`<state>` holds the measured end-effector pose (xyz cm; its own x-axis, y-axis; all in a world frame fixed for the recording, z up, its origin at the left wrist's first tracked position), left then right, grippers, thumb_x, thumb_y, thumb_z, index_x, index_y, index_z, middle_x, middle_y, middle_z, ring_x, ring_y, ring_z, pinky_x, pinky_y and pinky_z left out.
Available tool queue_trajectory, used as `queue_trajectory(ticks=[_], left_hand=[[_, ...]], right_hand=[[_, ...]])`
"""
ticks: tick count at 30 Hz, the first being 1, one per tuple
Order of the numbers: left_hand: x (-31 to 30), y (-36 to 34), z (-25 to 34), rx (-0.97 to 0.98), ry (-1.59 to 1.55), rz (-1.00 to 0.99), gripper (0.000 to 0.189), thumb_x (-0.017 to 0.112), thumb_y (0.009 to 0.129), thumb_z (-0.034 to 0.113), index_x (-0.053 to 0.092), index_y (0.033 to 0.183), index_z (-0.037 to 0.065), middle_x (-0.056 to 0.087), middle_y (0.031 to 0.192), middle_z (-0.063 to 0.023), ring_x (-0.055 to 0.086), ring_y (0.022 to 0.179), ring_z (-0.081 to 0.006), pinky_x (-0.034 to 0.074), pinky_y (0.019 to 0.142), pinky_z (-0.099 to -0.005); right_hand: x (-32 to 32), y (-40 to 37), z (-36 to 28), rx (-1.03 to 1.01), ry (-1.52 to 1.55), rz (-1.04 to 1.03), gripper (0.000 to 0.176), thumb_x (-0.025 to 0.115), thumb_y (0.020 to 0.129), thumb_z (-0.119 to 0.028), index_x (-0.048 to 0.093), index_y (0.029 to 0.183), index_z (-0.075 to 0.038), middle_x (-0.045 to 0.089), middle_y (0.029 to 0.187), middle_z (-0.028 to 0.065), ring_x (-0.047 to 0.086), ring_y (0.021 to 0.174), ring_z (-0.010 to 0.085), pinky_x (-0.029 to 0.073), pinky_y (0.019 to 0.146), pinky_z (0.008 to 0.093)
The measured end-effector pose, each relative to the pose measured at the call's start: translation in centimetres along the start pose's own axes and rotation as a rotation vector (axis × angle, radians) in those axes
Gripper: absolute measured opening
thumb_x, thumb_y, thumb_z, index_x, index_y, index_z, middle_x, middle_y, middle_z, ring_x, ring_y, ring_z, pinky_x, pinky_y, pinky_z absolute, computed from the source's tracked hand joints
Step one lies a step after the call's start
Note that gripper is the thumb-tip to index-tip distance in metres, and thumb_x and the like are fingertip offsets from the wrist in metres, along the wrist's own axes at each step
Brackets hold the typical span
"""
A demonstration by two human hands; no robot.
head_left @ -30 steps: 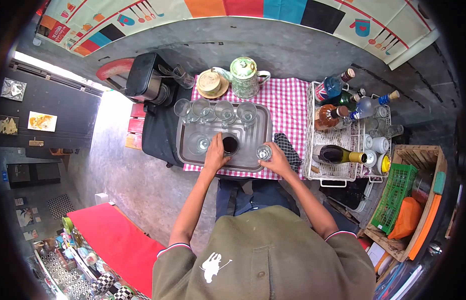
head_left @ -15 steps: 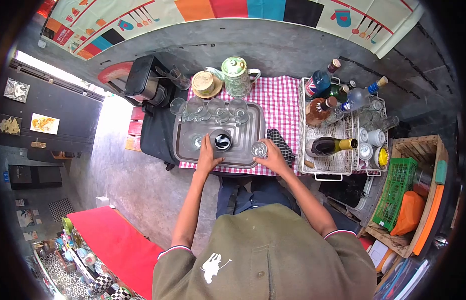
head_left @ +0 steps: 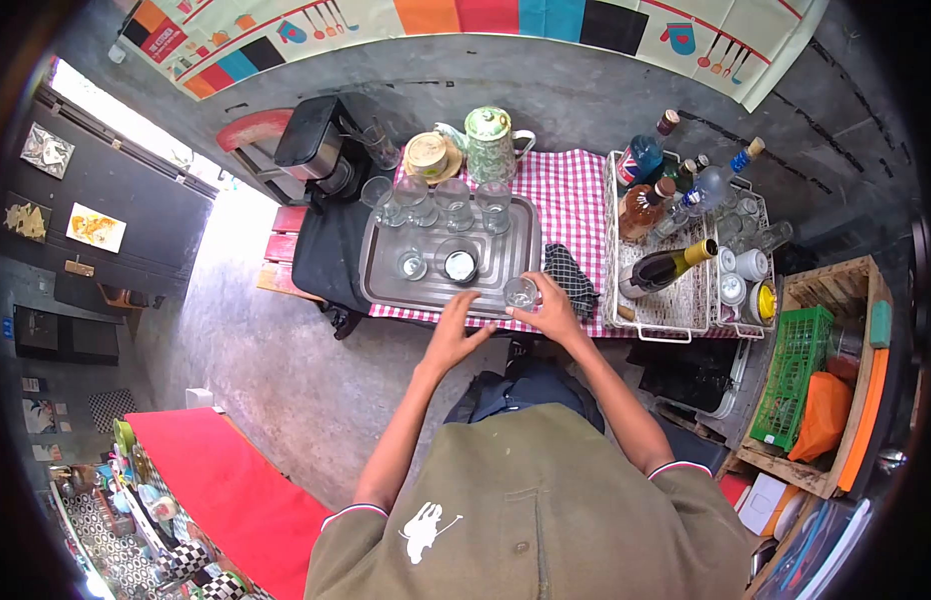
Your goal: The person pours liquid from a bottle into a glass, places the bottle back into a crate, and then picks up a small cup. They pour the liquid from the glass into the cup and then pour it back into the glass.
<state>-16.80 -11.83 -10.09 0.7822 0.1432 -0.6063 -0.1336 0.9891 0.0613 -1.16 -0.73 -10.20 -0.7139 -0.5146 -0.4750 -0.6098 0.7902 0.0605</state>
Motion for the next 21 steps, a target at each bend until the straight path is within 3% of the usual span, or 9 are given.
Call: queue_trajectory(ticks=[3,6,13,17,21], left_hand=[[1.4,-0.7,1.6,0.013,-0.161,-0.053,0.075,0.078,0.083,0.033,0.044,0.141,-0.002,0.05,0.138,-0.0233,0.047,0.132,-0.0377,0.038,0.11,-0.0435],[1.6,-2.1,2.9,0.036,-0.218,-0.009,0.079,0.081,0.081,0.028,0.042,0.143,-0.001,0.052,0.137,-0.0199,0.053,0.127,-0.031,0.041,0.106,-0.0407],[2.1,-4.3,4.3,0.068,-0.232,-0.04,0.081,0.081,0.081,0.023,0.039,0.146,0.0,0.051,0.138,-0.0185,0.055,0.126,-0.0292,0.048,0.102,-0.0401],[2.7,-5.2,5.1,0.035,-0.323,-0.065,0.076,0.077,0.079,0.018,0.041,0.144,-0.001,0.051,0.138,-0.0229,0.053,0.128,-0.0357,0.043,0.107,-0.0409],[3.6,-5.2,5.4,0.076,-0.325,-0.038,0.074,0.075,0.077,0.012,0.042,0.143,0.0,0.052,0.138,-0.0222,0.053,0.129,-0.0354,0.043,0.107,-0.0412]], right_hand=[[0.0,-1.2,-1.7,-0.033,-0.015,0.041,0.06,0.084,0.074,-0.033,0.059,0.12,-0.004,0.063,0.11,0.0168,0.064,0.104,0.0353,0.05,0.088,0.0438],[0.3,-3.2,-3.6,-0.044,-0.026,0.076,0.06,0.085,0.073,-0.03,0.059,0.12,-0.002,0.064,0.108,0.0161,0.065,0.099,0.0332,0.051,0.085,0.0414],[0.9,-6.9,-4.3,0.018,0.032,0.103,0.063,0.085,0.074,-0.03,0.058,0.121,0.0,0.063,0.11,0.0146,0.065,0.101,0.0294,0.052,0.084,0.0392],[0.6,-8.6,-5.4,0.003,-0.008,0.114,0.062,0.085,0.074,-0.03,0.058,0.122,-0.001,0.063,0.112,0.0125,0.065,0.103,0.0259,0.054,0.078,0.0364],[0.1,-9.6,-6.1,0.056,0.024,0.104,0.061,0.084,0.075,-0.03,0.058,0.124,-0.003,0.062,0.113,0.0108,0.064,0.103,0.0238,0.055,0.076,0.0347]])
Point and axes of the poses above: each hand's wrist, its own y-axis towards the middle knuckle, its own x-axis out of the palm, z = x × y, the point moved 9 cm from there along y, towards the middle knuckle
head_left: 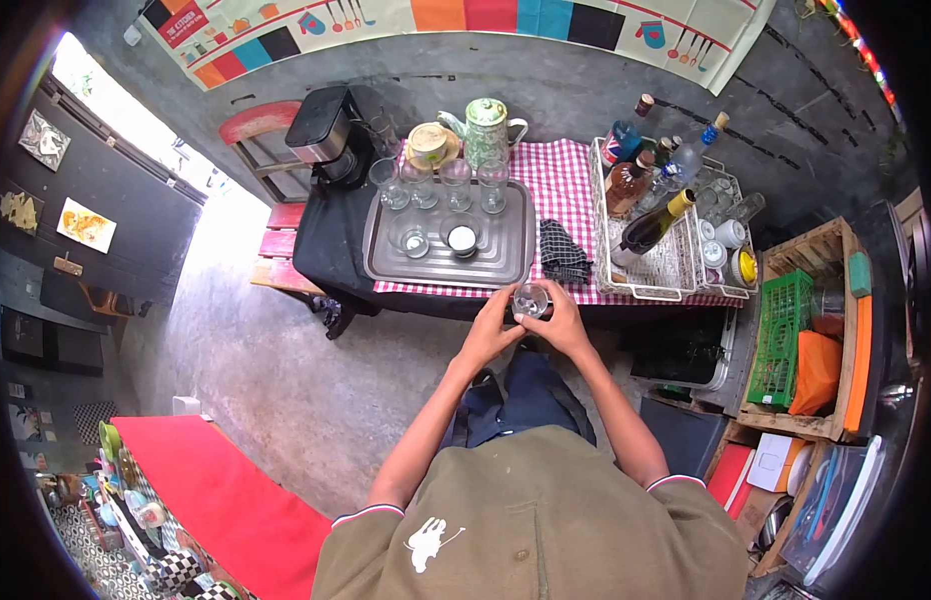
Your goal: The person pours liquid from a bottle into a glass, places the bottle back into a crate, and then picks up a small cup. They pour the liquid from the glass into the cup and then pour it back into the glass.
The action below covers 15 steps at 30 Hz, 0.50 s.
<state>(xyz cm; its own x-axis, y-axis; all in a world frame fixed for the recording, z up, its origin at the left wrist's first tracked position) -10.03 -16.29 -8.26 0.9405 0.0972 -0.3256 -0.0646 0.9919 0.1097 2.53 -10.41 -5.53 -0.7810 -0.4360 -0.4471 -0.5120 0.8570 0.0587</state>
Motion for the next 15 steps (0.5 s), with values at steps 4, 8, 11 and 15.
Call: queue_trajectory(ticks=[4,8,11,15], left_hand=[[0.8,0.6,1.0,0.02,0.002,-0.009,0.074,0.075,0.078,0.012,0.043,0.143,0.0,0.054,0.138,-0.0215,0.054,0.128,-0.0356,0.044,0.106,-0.0413],[2.3,1.7,1.2,0.018,-0.04,-0.032,0.075,0.076,0.078,0.013,0.043,0.143,-0.001,0.055,0.137,-0.0223,0.056,0.125,-0.0363,0.046,0.104,-0.0414],[3.8,2.9,2.1,-0.005,-0.044,-0.056,0.076,0.076,0.077,0.01,0.042,0.144,-0.001,0.056,0.135,-0.0236,0.057,0.124,-0.0369,0.047,0.103,-0.0416],[5.8,4.8,2.7,0.006,-0.048,-0.06,0.077,0.075,0.076,0.008,0.041,0.145,0.0,0.055,0.137,-0.0229,0.058,0.123,-0.0366,0.048,0.102,-0.0415]], right_hand=[[-1.3,-0.5,0.1,0.028,0.006,0.029,0.062,0.083,0.076,-0.03,0.058,0.126,-0.004,0.064,0.113,0.0105,0.064,0.103,0.0244,0.055,0.076,0.035],[-3.2,-0.6,0.4,0.028,0.016,0.056,0.062,0.084,0.075,-0.03,0.058,0.126,-0.004,0.064,0.114,0.01,0.064,0.103,0.0232,0.055,0.078,0.0345],[-4.7,-0.4,1.0,0.04,0.019,0.072,0.064,0.085,0.075,-0.029,0.058,0.127,-0.002,0.063,0.116,0.0109,0.064,0.104,0.0233,0.054,0.081,0.0341],[-7.3,0.1,1.3,0.004,-0.035,0.071,0.066,0.086,0.074,-0.028,0.058,0.127,0.0,0.062,0.117,0.0123,0.064,0.106,0.0243,0.055,0.083,0.0351]])
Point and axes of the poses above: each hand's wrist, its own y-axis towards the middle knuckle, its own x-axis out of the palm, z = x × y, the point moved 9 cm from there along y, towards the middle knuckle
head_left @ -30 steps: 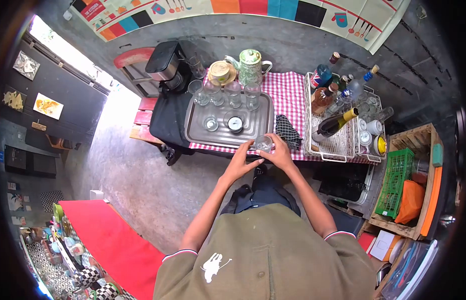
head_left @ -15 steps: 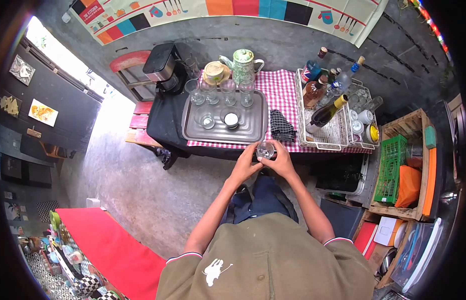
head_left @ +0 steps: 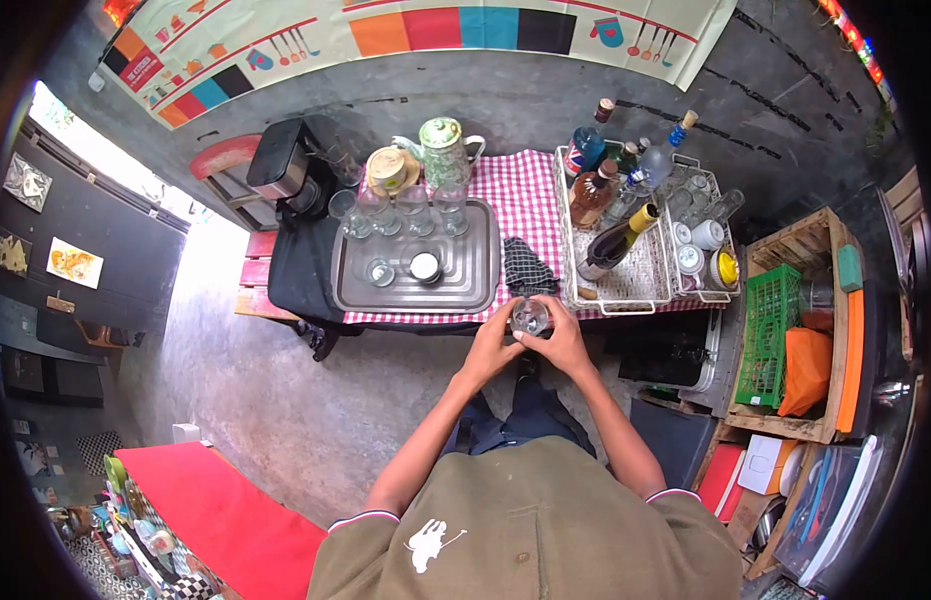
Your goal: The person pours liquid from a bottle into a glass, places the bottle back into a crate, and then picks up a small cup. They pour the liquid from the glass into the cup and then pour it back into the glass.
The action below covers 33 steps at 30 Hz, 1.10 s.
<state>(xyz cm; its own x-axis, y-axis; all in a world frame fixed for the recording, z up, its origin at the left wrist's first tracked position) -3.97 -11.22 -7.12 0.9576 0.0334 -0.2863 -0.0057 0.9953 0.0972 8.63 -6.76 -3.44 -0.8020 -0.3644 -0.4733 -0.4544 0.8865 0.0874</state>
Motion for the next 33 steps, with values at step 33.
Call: queue_trajectory(ticks=[33], left_hand=[[4.6,10.4,3.8,0.02,0.146,0.215,0.073,0.087,0.075,0.021,0.05,0.133,-0.003,0.063,0.122,-0.0183,0.064,0.111,-0.0276,0.05,0.096,-0.0379]], right_hand=[[-18.6,5.7,8.7,-0.085,0.025,0.338,0.038,0.078,0.081,-0.018,0.053,0.106,-0.001,0.059,0.102,0.0128,0.059,0.096,0.0255,0.046,0.087,0.0374]])
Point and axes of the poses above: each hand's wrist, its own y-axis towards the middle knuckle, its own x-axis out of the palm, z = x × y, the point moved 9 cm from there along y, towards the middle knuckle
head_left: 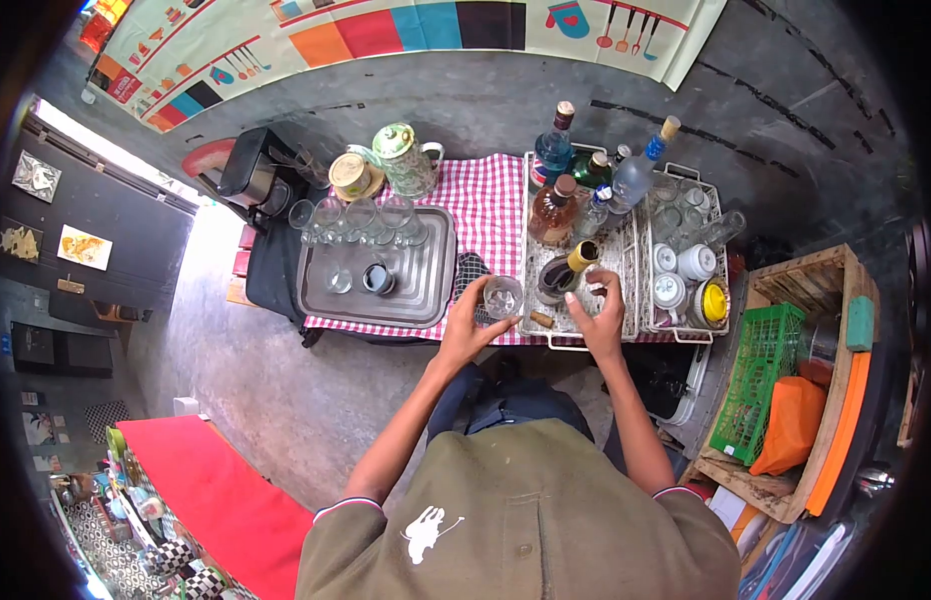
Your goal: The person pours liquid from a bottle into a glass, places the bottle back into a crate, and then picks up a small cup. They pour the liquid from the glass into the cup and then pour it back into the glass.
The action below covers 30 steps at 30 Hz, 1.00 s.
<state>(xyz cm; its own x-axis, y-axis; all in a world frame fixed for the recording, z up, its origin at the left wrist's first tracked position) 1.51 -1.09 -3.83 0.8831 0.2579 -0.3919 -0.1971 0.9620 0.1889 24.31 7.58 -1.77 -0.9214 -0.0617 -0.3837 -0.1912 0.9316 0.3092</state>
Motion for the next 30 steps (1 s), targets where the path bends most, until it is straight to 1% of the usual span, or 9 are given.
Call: queue_trajectory(ticks=[1,4,5,8,9,12,13,17,30], left_hand=[[0.0,0.2,-0.1,-0.012,-0.005,0.001,0.073,0.087,0.075,0.021,0.05,0.133,-0.003,0.063,0.122,-0.0183,0.064,0.111,-0.0273,0.05,0.095,-0.0379],[0.2,0.8,-0.1,-0.038,-0.048,0.005,0.073,0.087,0.075,0.021,0.049,0.132,-0.004,0.063,0.12,-0.0183,0.064,0.11,-0.0266,0.051,0.095,-0.0381],[0.2,1.0,-0.1,-0.041,-0.076,0.011,0.073,0.087,0.075,0.022,0.049,0.132,-0.004,0.062,0.119,-0.0184,0.064,0.11,-0.0264,0.05,0.095,-0.0381],[0.1,1.6,0.1,-0.053,-0.115,0.02,0.074,0.087,0.075,0.022,0.048,0.132,-0.005,0.062,0.118,-0.0187,0.064,0.11,-0.026,0.05,0.094,-0.0378],[0.1,1.8,0.1,-0.057,-0.121,0.019,0.074,0.087,0.075,0.022,0.047,0.132,-0.005,0.062,0.118,-0.0187,0.064,0.11,-0.0259,0.05,0.094,-0.0377],[0.2,2.3,0.1,-0.057,-0.056,0.013,0.075,0.087,0.074,0.024,0.048,0.131,-0.004,0.062,0.119,-0.0188,0.063,0.11,-0.0263,0.05,0.095,-0.0374],[0.3,2.6,0.1,-0.055,-0.073,0.005,0.076,0.087,0.074,0.024,0.047,0.132,-0.004,0.062,0.119,-0.0191,0.064,0.111,-0.0267,0.05,0.096,-0.0376],[0.2,3.5,0.6,-0.052,-0.109,-0.009,0.079,0.088,0.073,0.026,0.045,0.133,-0.003,0.063,0.12,-0.0201,0.064,0.112,-0.0277,0.05,0.098,-0.0382],[0.7,4.8,0.8,-0.054,-0.123,-0.063,0.078,0.087,0.075,0.024,0.042,0.133,-0.003,0.063,0.121,-0.0221,0.062,0.118,-0.0283,0.047,0.102,-0.0385]], right_hand=[[0.2,0.4,0.2,0.017,-0.023,-0.012,0.057,0.08,0.077,-0.022,0.05,0.122,-0.003,0.058,0.114,0.0145,0.058,0.108,0.0288,0.044,0.093,0.0396],[0.8,2.0,-1.2,-0.035,0.042,0.011,0.069,0.08,0.078,-0.022,0.044,0.134,-0.003,0.058,0.121,0.0144,0.057,0.116,0.0296,0.044,0.098,0.0408],[1.2,2.5,-1.1,-0.04,0.048,-0.026,0.076,0.08,0.078,-0.023,0.04,0.14,-0.004,0.058,0.127,0.0153,0.056,0.12,0.0301,0.043,0.101,0.0413],[2.3,3.5,-1.2,-0.104,0.138,-0.042,0.075,0.08,0.079,-0.022,0.04,0.14,-0.004,0.057,0.13,0.0159,0.055,0.122,0.0298,0.043,0.101,0.0409],[2.6,3.8,-1.5,-0.133,0.125,-0.042,0.071,0.079,0.08,-0.019,0.041,0.139,-0.005,0.061,0.126,0.0134,0.061,0.114,0.0263,0.047,0.096,0.0377],[3.6,4.1,-1.0,-0.009,0.177,-0.136,0.061,0.077,0.083,-0.016,0.046,0.134,-0.006,0.066,0.116,0.0095,0.066,0.102,0.0221,0.049,0.09,0.0346],[3.6,4.2,-1.1,-0.042,0.162,-0.082,0.038,0.074,0.085,-0.012,0.057,0.118,-0.004,0.069,0.104,0.0076,0.068,0.092,0.0197,0.051,0.086,0.0326],[3.9,4.4,-0.3,-0.024,0.249,-0.038,0.011,0.069,0.088,-0.006,0.062,0.095,-0.001,0.069,0.095,0.0091,0.068,0.093,0.02,0.051,0.086,0.0337],[5.4,4.6,2.9,0.035,0.399,-0.065,0.015,0.074,0.084,-0.006,0.06,0.089,-0.003,0.067,0.083,0.0052,0.066,0.08,0.0131,0.053,0.074,0.0304]])
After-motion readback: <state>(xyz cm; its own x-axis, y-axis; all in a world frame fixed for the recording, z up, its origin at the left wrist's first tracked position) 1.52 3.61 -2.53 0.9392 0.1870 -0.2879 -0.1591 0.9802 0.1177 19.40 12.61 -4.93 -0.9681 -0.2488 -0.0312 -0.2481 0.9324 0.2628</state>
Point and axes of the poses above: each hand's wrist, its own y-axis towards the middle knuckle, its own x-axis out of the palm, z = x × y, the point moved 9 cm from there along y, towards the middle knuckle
